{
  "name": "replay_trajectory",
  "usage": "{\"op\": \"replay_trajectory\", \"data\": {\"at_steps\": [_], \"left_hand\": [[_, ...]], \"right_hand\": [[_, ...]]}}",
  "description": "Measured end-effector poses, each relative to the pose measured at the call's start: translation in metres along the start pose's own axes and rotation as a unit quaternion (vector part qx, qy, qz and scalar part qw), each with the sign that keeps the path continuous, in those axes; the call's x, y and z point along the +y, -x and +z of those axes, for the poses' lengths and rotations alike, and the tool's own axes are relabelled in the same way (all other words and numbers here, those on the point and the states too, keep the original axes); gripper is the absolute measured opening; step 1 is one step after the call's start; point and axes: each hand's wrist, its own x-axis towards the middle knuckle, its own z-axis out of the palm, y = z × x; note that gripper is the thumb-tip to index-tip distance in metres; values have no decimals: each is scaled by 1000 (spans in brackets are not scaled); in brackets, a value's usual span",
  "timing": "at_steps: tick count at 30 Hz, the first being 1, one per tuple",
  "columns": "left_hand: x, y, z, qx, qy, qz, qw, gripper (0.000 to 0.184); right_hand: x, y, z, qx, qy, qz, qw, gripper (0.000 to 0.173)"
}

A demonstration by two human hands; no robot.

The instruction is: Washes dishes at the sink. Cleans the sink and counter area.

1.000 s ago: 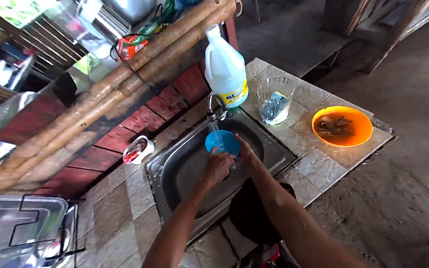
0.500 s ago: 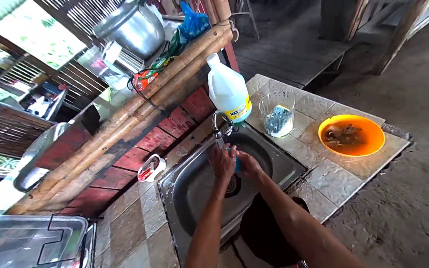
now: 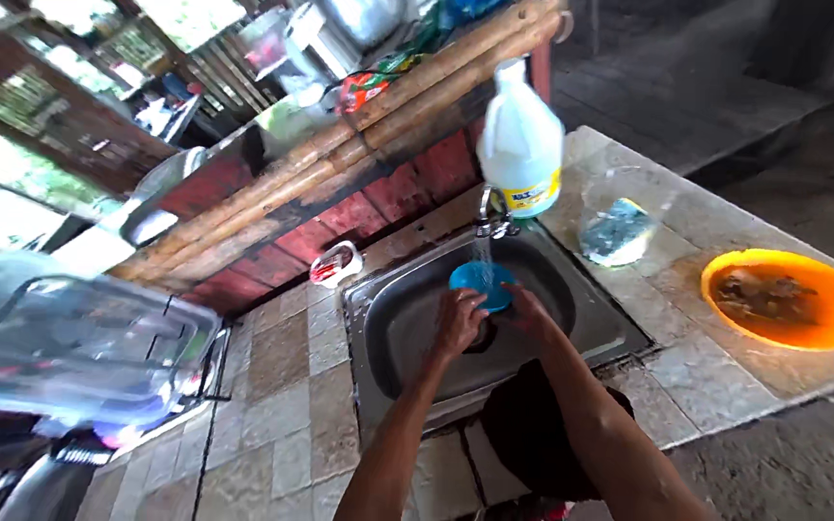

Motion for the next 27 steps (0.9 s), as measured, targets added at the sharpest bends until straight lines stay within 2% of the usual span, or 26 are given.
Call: {"op": "replay_trajectory", "data": {"at_steps": [3,6,7,9,11,15,18,20,22,25,27], "left_hand": [[0,30,0,50,10,-77,996,62],[-7,71,-23,-52,-31,-121,991,75],[-22,87,-32,-55,-51,-122,990,75],[-71,123,-54,11,-93,-134,987,71],[-130,161,-91,59,-116,-218,967,70],[-276,247,-143,193,-114,-419,880,71],[-341,262,-175,226,-117,-514,819,76],[-361,234,-178,228,-121,-496,829,71],[-346,178,-156,233,-83,-406,880,60],[-269,96,-86,158,-7,-207,966,66],[-202,65,-41,50,16,-131,990,63]], "right_hand": [[11,-10,-2,-2,58,-88,994,48],[16,-8,0,-31,84,-112,990,51],[18,-8,0,-46,90,-122,987,52],[21,-9,0,-78,90,-144,982,54],[22,-10,1,-77,81,-142,984,54],[17,-4,2,-51,85,-132,986,59],[19,-8,1,-51,75,-142,986,65],[20,-12,-1,-45,59,-143,987,67],[20,-12,-4,-39,49,-151,987,68],[23,-9,-3,-39,62,-179,981,65],[25,-3,0,-12,69,-191,979,62]]}}
